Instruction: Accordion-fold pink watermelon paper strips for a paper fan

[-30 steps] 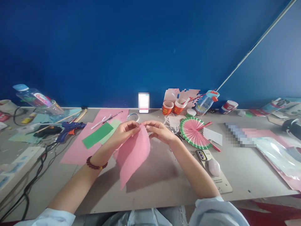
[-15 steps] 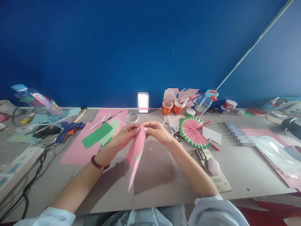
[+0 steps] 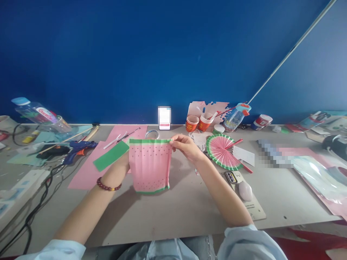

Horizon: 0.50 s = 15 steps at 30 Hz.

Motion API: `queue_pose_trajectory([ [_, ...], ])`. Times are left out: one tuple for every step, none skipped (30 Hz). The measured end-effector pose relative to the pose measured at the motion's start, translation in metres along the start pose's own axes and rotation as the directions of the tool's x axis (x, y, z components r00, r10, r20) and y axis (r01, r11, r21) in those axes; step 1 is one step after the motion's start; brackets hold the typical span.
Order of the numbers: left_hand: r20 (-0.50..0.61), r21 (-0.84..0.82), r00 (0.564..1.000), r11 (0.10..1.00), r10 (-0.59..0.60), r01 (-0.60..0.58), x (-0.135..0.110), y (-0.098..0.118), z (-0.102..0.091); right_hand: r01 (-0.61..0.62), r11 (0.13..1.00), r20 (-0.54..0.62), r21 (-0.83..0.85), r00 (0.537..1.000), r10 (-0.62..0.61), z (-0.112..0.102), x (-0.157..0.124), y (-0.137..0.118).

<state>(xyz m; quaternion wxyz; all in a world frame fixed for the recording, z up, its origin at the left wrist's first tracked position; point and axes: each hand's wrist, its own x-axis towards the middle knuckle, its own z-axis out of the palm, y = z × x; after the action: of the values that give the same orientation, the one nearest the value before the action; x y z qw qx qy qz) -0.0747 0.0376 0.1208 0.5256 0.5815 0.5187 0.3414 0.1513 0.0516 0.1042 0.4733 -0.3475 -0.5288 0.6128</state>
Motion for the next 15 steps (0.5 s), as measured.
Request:
queue_pose_trajectory([
  [0.040, -0.027, 0.999, 1.000, 0.007, -0.006, 0.006, 0.000, -0.009, 0.011, 1.000, -0.043, -0.027, 0.999, -0.012, -0.003, 0.000, -0.004],
  [0.088, -0.117, 0.995, 0.992, 0.055, -0.045, 0.013, 0.001, -0.018, 0.028, 0.998, -0.090, -0.064, 0.995, -0.033, -0.005, -0.001, -0.007],
  [0.092, -0.198, 0.987, 0.974, 0.128, -0.108, 0.019, 0.001, -0.027, 0.053, 0.992, -0.142, -0.116, 0.987, -0.069, -0.007, -0.001, -0.011],
  [0.053, -0.237, 0.981, 0.956, 0.188, -0.170, 0.024, 0.002, -0.035, 0.086, 0.979, -0.197, -0.184, 0.973, -0.122, -0.009, -0.003, -0.014],
  [0.009, -0.246, 0.971, 0.941, 0.240, -0.231, 0.027, 0.003, -0.042, 0.130, 0.954, -0.251, -0.272, 0.947, -0.200, -0.009, -0.004, -0.018],
  [-0.042, -0.223, 0.957, 0.931, 0.287, -0.289, 0.028, 0.003, -0.047, 0.184, 0.908, -0.291, -0.377, 0.907, -0.304, -0.008, -0.007, -0.021],
  [-0.108, -0.171, 0.933, 0.918, 0.344, -0.358, 0.027, 0.005, -0.050, 0.241, 0.837, -0.307, -0.491, 0.852, -0.425, -0.006, -0.009, -0.025],
  [-0.167, -0.095, 0.901, 0.903, 0.401, -0.420, 0.024, 0.007, -0.050, 0.298, 0.739, -0.287, -0.604, 0.784, -0.551, -0.003, -0.013, -0.028],
  [-0.200, -0.003, 0.868, 0.886, 0.454, -0.464, 0.020, 0.009, -0.048, 0.352, 0.618, -0.231, -0.703, 0.709, -0.666, 0.002, -0.016, -0.031],
  [-0.202, 0.082, 0.834, 0.857, 0.514, -0.508, 0.014, 0.012, -0.044, 0.392, 0.510, -0.159, -0.766, 0.652, -0.741, 0.008, -0.021, -0.034],
  [-0.173, 0.165, 0.794, 0.812, 0.583, -0.560, 0.007, 0.016, -0.038, 0.427, 0.416, -0.075, -0.803, 0.619, -0.782, 0.014, -0.025, -0.037],
  [-0.141, 0.249, 0.747, 0.753, 0.650, -0.609, 0.000, 0.019, -0.031, 0.454, 0.337, -0.004, -0.825, 0.591, -0.807, 0.021, -0.029, -0.038],
  [-0.096, 0.323, 0.703, 0.690, 0.705, -0.648, -0.007, 0.023, -0.024, 0.483, 0.270, 0.074, -0.833, 0.581, -0.810, 0.027, -0.033, -0.039],
  [-0.037, 0.370, 0.656, 0.620, 0.754, -0.691, -0.013, 0.026, -0.016, 0.512, 0.215, 0.150, -0.832, 0.581, -0.800, 0.032, -0.036, -0.038],
  [0.019, 0.394, 0.615, 0.559, 0.788, -0.729, -0.019, 0.028, -0.009, 0.543, 0.173, 0.218, -0.821, 0.579, -0.786, 0.037, -0.038, -0.036],
])
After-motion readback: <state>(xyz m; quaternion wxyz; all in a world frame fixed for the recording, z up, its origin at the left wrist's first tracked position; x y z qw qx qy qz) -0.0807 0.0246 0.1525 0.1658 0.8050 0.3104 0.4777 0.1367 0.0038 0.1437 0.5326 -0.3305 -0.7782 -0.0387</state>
